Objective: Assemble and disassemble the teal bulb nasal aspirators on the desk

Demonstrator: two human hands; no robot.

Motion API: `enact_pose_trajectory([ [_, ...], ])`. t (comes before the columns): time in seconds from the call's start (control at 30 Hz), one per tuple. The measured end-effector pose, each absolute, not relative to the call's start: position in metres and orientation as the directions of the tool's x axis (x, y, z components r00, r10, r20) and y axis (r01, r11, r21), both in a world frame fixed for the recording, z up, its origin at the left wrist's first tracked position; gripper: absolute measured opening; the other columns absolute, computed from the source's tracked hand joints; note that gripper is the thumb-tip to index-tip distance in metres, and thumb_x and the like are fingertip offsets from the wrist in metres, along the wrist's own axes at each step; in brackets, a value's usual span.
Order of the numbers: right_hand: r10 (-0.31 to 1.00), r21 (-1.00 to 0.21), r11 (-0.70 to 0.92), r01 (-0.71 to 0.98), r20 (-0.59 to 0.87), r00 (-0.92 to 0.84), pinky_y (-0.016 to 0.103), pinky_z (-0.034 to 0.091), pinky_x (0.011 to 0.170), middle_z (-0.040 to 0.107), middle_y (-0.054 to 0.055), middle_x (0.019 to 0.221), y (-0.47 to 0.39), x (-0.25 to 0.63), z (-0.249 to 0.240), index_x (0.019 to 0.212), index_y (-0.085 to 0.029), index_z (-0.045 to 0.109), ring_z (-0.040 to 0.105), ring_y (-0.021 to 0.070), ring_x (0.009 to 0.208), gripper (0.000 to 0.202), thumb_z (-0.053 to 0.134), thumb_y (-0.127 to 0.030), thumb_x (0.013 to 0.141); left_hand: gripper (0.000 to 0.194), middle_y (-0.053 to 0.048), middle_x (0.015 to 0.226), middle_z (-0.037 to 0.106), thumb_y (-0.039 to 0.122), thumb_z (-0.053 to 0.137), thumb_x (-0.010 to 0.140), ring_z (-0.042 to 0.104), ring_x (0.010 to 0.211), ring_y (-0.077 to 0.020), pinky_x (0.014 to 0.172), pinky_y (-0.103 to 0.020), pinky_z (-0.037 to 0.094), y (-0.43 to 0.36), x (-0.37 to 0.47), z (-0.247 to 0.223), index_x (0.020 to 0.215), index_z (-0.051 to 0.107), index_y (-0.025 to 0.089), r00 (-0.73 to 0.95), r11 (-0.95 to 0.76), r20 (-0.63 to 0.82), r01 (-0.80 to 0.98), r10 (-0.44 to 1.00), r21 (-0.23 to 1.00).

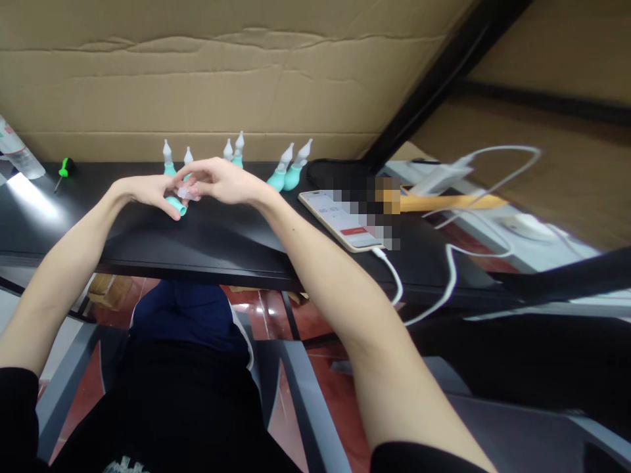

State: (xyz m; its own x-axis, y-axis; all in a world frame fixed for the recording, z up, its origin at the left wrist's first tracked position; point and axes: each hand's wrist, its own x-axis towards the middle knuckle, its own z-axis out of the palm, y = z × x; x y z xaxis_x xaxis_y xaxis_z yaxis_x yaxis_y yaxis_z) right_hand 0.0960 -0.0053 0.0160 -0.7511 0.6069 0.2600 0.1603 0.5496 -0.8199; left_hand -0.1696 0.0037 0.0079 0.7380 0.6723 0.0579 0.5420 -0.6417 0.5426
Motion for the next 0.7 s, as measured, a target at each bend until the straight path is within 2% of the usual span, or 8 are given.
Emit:
enact_pose_trajectory([
  [0.1, 0.584, -0.787, 0.591, 0.18, 0.263, -0.768, 0.039, 0.065, 0.099, 0.089, 0.002, 0.108, -0.002, 0.095, 0.013, 0.112, -0.026, 0.086, 0.074, 0.0211, 0.091, 0.022, 0.08, -0.014, 0.094, 0.051, -0.006, 0.097, 0.092, 0.071, 0.098, 0.078, 0.088, 0.094, -0.0238, 0.087, -0.033, 0.071, 0.0, -0.172, 0.009, 0.102, 0.09, 0.026, 0.707, -0.601, 0.086, 0.523, 0.702, 0.604],
  [0.2, 0.612, -0.78, 0.582, 0.229, 0.234, -0.756, 0.04, 0.066, 0.099, 0.087, 0.002, 0.109, -0.001, 0.095, 0.015, 0.102, -0.027, 0.079, 0.074, 0.0214, 0.092, 0.014, 0.078, -0.015, 0.094, 0.056, -0.007, 0.103, 0.093, 0.073, 0.098, 0.08, 0.088, 0.093, -0.0223, 0.087, -0.034, 0.071, -0.004, -0.174, 0.011, 0.104, 0.089, 0.024, 0.665, -0.555, 0.102, 0.519, 0.74, 0.65],
  [0.3, 0.653, -0.761, 0.584, 0.283, 0.232, -0.721, 0.041, 0.067, 0.103, 0.083, 0.002, 0.102, -0.002, 0.096, 0.016, 0.093, -0.028, 0.07, 0.074, 0.0226, 0.094, 0.015, 0.079, -0.016, 0.095, 0.057, -0.008, 0.103, 0.091, 0.071, 0.101, 0.079, 0.088, 0.087, -0.0211, 0.084, -0.034, 0.072, -0.005, -0.175, 0.01, 0.103, 0.085, 0.021, 0.648, -0.528, 0.122, 0.481, 0.752, 0.7],
  [0.43, 0.674, -0.713, 0.617, 0.334, 0.259, -0.692, 0.042, 0.066, 0.105, 0.083, 0.003, 0.102, -0.001, 0.094, 0.013, 0.097, -0.028, 0.071, 0.076, 0.0233, 0.095, 0.014, 0.074, -0.015, 0.099, 0.053, -0.01, 0.1, 0.089, 0.064, 0.102, 0.083, 0.085, 0.083, -0.019, 0.082, -0.034, 0.07, -0.002, -0.175, 0.006, 0.102, 0.082, 0.019, 0.609, -0.529, 0.179, 0.462, 0.773, 0.711],
  [0.57, 0.729, -0.659, 0.614, 0.435, 0.261, -0.633, 0.04, 0.066, 0.101, 0.088, 0.006, 0.112, 0.002, 0.089, 0.004, 0.104, -0.025, 0.074, 0.079, 0.0254, 0.099, 0.015, 0.07, -0.012, 0.099, 0.046, -0.007, 0.094, 0.088, 0.058, 0.1, 0.08, 0.082, 0.085, -0.019, 0.082, -0.033, 0.065, 0.002, -0.172, 0.005, 0.094, 0.082, 0.018, 0.562, -0.555, 0.24, 0.498, 0.792, 0.666],
  [0.7, 0.783, -0.647, 0.579, 0.496, 0.272, -0.559, 0.041, 0.065, 0.105, 0.09, 0.007, 0.106, 0.007, 0.082, -0.007, 0.099, -0.024, 0.072, 0.081, 0.0285, 0.109, 0.016, 0.072, -0.01, 0.094, 0.04, -0.001, 0.086, 0.086, 0.053, 0.101, 0.077, 0.081, 0.09, -0.0202, 0.086, -0.03, 0.06, 0.003, -0.169, 0.01, 0.089, 0.086, 0.019, 0.547, -0.625, 0.314, 0.601, 0.776, 0.498],
])
